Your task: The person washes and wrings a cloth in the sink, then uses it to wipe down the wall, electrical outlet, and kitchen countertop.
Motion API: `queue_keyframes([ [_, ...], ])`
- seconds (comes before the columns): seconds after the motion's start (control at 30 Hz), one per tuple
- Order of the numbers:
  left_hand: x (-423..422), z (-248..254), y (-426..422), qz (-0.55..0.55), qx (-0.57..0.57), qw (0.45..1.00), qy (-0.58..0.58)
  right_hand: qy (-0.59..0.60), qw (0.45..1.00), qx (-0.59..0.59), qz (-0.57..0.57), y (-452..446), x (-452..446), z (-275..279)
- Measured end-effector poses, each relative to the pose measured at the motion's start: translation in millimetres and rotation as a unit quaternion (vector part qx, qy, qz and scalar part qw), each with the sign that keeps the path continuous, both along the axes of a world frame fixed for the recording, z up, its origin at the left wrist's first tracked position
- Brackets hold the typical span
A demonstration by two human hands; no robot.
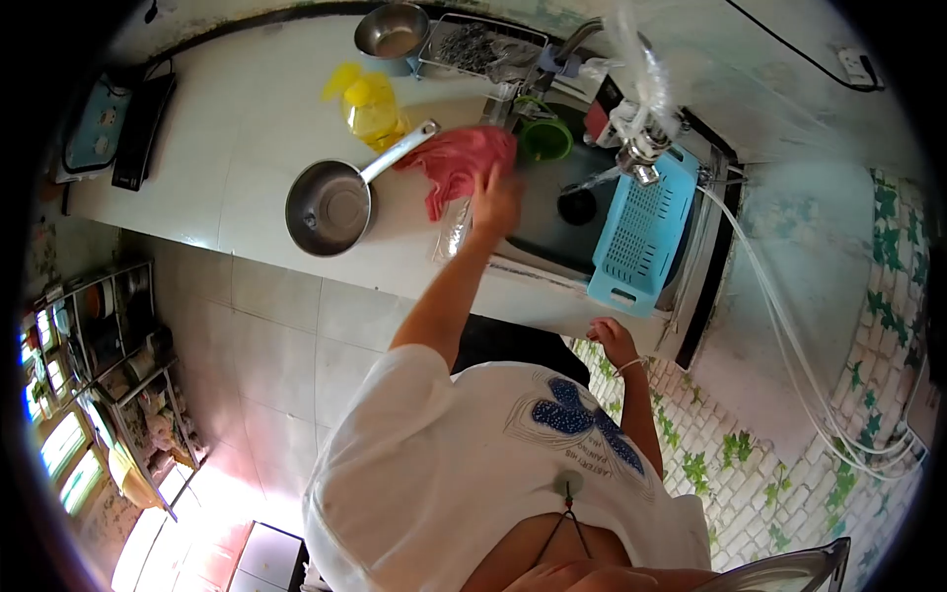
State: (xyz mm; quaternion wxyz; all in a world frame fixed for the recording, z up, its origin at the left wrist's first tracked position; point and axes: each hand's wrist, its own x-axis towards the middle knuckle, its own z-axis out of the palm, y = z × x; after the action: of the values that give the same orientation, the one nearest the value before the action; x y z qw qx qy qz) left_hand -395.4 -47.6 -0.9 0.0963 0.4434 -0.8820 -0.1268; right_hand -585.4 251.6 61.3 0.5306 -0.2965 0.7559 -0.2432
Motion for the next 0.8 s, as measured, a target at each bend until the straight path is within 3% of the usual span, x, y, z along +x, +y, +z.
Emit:
queue_keyframes([
  [0.03, 4, -6, 26, -0.019, -0.018, 0.999, -0.036, -0.007, 1.0, -0.006, -0.001, 4, 0, 1],
  [0.1, 19, -4, 65, 0.018, 0.106, 0.991, 0.084, 0.002, 1.0, 0.005, 0.018, 9, 0, 4],
  [0.13, 19, 1, 69, 0.012, 0.103, 0.991, 0.081, 0.0, 1.0, 0.001, 0.012, 9, -2, 4],
  [0.2, 26, 5, 76, 0.04, 0.123, 0.965, 0.229, -0.011, 0.999, 0.018, -0.026, 8, 4, 4],
  [0.27, 34, -1, 68, 0.035, 0.153, 0.954, 0.255, -0.041, 0.997, 0.018, -0.056, -3, 11, 7],
  [0.3, 37, 1, 62, 0.067, 0.367, 0.864, 0.338, -0.018, 0.999, -0.01, -0.024, -14, 15, 12],
  [0.33, 40, 3, 58, 0.096, 0.559, 0.72, 0.399, 0.006, 0.999, -0.037, 0.007, -26, 20, 18],
  [0.37, 45, 53, 44, 0.104, 0.684, 0.637, 0.34, 0.05, 0.994, -0.093, -0.005, -42, 31, 26],
  [0.4, 43, 79, 39, 0.1, 0.685, 0.638, 0.336, 0.095, 0.984, -0.149, -0.018, -61, 45, 35],
  [0.43, 38, 97, 37, 0.053, 0.721, 0.607, 0.33, 0.119, 0.972, -0.203, -0.01, -79, 57, 45],
  [0.5, 28, 102, 39, -0.053, 0.755, 0.566, 0.327, 0.148, 0.955, -0.255, -0.008, -117, 72, 69],
  [0.57, 24, 134, 34, -0.088, 0.749, 0.577, 0.314, 0.174, 0.898, -0.372, 0.155, -152, 74, 85],
  [0.63, 26, 141, 34, -0.118, 0.744, 0.584, 0.302, 0.15, 0.93, -0.305, 0.141, -155, 71, 76],
  [0.67, 28, 134, 33, -0.188, 0.527, 0.762, 0.326, 0.121, 0.955, -0.239, 0.129, -155, 69, 71],
  [0.7, 30, 126, 31, -0.242, 0.264, 0.876, 0.324, 0.071, 0.972, -0.209, 0.079, -157, 66, 64],
  [0.8, 44, 116, 22, -0.178, 0.231, 0.921, 0.258, 0.094, 0.972, -0.192, 0.097, -159, 63, 68],
])
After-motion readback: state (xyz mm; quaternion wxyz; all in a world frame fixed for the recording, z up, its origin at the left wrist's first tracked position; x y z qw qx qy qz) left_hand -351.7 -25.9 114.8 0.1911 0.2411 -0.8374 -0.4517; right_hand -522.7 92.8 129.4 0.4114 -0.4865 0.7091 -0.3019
